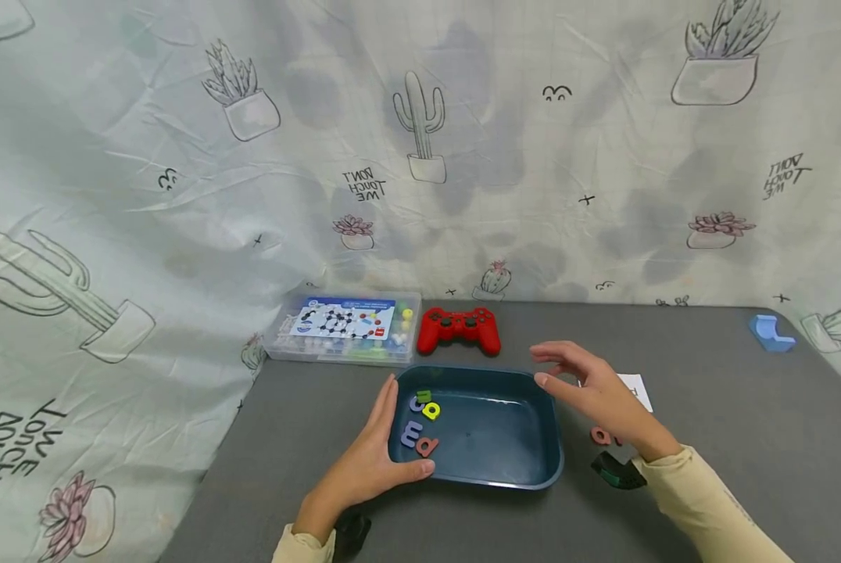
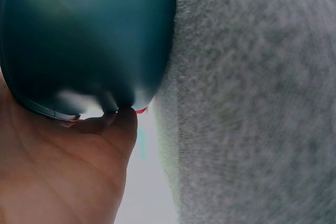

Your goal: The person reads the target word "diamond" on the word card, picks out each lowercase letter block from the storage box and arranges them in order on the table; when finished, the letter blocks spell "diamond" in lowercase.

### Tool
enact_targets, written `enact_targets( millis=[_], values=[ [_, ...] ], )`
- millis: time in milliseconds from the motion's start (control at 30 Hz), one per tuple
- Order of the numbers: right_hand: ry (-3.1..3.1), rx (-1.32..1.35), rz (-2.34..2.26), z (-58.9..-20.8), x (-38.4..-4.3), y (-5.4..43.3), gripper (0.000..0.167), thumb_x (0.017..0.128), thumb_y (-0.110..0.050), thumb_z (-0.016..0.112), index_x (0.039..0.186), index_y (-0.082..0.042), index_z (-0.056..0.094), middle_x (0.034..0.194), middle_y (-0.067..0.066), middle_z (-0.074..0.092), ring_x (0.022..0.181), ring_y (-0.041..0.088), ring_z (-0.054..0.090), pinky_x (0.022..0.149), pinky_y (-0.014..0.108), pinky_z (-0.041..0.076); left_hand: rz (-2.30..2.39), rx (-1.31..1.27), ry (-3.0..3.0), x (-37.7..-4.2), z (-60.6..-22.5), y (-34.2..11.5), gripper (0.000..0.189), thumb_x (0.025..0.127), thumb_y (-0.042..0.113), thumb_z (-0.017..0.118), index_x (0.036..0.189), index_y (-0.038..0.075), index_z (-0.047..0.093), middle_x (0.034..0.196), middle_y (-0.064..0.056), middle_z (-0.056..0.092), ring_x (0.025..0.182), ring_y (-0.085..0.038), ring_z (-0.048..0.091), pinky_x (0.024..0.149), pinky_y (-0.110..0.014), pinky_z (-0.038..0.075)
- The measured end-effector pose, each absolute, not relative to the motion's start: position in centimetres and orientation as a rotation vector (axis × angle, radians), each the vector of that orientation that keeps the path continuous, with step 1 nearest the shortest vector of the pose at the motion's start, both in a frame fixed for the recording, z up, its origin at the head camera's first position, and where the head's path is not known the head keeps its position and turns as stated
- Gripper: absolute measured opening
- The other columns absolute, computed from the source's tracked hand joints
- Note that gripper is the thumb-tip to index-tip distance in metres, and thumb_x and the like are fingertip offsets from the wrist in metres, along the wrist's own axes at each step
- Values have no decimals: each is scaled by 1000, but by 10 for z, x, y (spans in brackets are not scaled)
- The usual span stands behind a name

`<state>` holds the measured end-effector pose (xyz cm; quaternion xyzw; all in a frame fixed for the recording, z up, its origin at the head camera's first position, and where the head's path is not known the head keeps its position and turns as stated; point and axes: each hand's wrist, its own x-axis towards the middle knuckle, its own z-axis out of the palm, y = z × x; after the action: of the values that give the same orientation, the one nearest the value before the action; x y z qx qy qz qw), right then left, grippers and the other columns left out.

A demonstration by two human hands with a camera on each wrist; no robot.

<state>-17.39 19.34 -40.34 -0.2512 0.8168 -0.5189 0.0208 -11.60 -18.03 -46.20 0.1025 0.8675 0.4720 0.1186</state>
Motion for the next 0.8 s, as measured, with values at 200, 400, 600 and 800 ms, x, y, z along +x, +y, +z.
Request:
enact_targets(
  millis=[200,400,600,800],
  values=[
    [2449,-818,-1643,-406,-182,169,39,107,-20,69,146,-16,64,146,2,60,128,33,59,106,38,51,1376,292,2542,-116,-462,-179,128,87,50,87,174,23,-4,179,2,-12,163,-32,5,121,-71,22],
    [2426,-925,-1618,-408,-187,142,41,106,-18,70,146,-11,64,147,8,60,129,41,57,110,57,47,1367,264,2554,-114,-463,-177,129,85,52,88,174,23,-2,179,2,-10,162,-33,8,121,-71,22],
    [2388,-1006,-1588,-411,-190,120,45,105,-18,72,148,-10,62,150,7,59,130,37,58,109,59,48,1382,269,2542,-113,-462,-176,130,85,51,88,174,21,-2,179,3,-10,162,-33,8,121,-71,21],
    [2342,-1056,-1540,-415,-192,103,51,104,-20,73,152,-8,59,154,8,57,138,35,54,112,60,45,1395,285,2535,-114,-461,-177,129,86,49,88,174,22,-3,179,4,-11,162,-33,8,121,-71,22]
  ],
)
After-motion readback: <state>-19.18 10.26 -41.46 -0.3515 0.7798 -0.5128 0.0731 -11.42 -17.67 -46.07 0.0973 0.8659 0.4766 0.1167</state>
